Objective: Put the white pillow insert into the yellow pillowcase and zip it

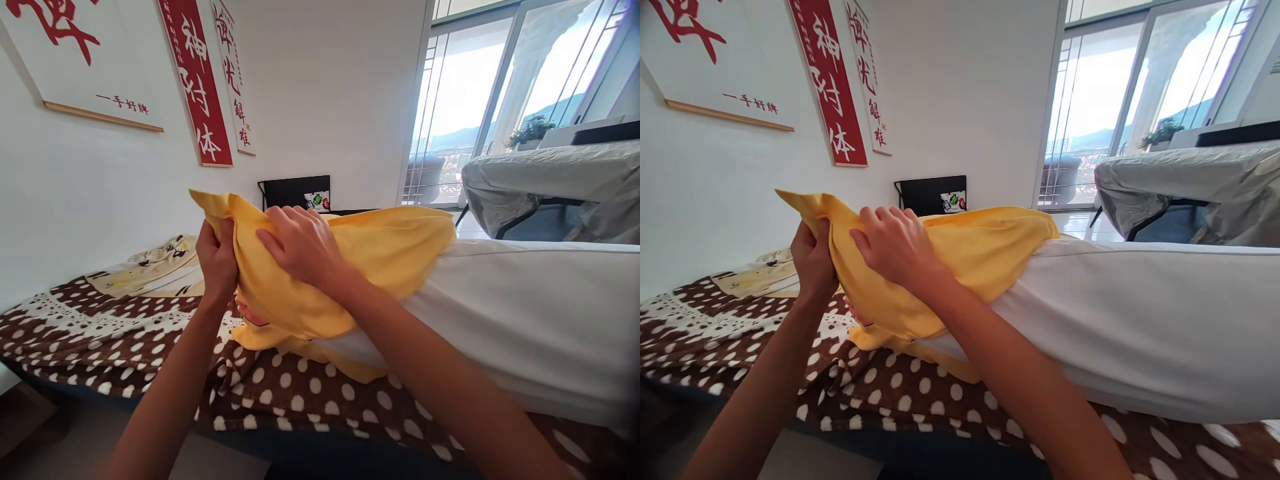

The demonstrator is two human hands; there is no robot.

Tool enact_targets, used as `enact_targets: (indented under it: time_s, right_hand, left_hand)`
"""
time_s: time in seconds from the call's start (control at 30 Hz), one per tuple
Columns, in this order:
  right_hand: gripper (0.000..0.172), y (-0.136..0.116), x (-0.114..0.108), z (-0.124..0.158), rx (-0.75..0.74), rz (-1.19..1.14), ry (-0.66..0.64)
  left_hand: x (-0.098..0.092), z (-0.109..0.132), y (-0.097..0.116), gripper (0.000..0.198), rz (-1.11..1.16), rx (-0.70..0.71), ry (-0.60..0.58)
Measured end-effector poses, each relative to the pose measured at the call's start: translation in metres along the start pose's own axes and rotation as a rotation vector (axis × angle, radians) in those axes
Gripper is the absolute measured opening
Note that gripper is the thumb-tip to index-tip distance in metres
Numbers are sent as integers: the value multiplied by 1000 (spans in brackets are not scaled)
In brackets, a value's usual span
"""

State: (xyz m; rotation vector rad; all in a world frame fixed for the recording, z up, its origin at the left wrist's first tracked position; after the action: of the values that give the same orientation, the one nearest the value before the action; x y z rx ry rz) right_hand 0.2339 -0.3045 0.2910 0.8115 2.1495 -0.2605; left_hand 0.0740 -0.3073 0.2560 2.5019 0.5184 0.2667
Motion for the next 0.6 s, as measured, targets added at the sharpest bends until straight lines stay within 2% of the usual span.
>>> enact_targets:
  time_s: [0.1,0.2,0.33,0.43,0.5,0.53,0.6]
  right_hand:
    - [36,-4,3,1,-86,61,-4]
    - [43,15,3,10,-101,111,-87]
    - [47,73,2,33,-63,63,-322]
    - [49,127,-1,54,93,-116,-576]
    - [49,155,-6,66,200,-257,-704]
    - [49,166,-9,71,253,-330,-737]
    - [51,186,-18,77,365,-441,-723]
  left_hand:
    - [-8,8,8,38,81,116,156]
    - [-16,12,0,39,216,122,264]
    - [-25,5,-23,41,337,52,336]
    - [-26,-1,-35,46,311,37,368]
    - [-24,-3,-33,46,241,80,378]
    - [-23,-2,-30,45,187,104,377]
    - [-20,3,-24,43,95,118,345]
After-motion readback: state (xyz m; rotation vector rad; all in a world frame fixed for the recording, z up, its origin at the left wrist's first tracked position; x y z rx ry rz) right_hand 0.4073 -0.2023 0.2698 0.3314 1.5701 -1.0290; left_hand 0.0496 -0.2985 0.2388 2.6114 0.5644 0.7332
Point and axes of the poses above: each hand's wrist, its own z-axis away from the middle knuckle, its own x-axis out of the palm, y = z × x, the point moved 7 cm from there along -z, towards the middle knuckle, and after that the axes turned 15 degrees about -y, right-handed, at the moved point
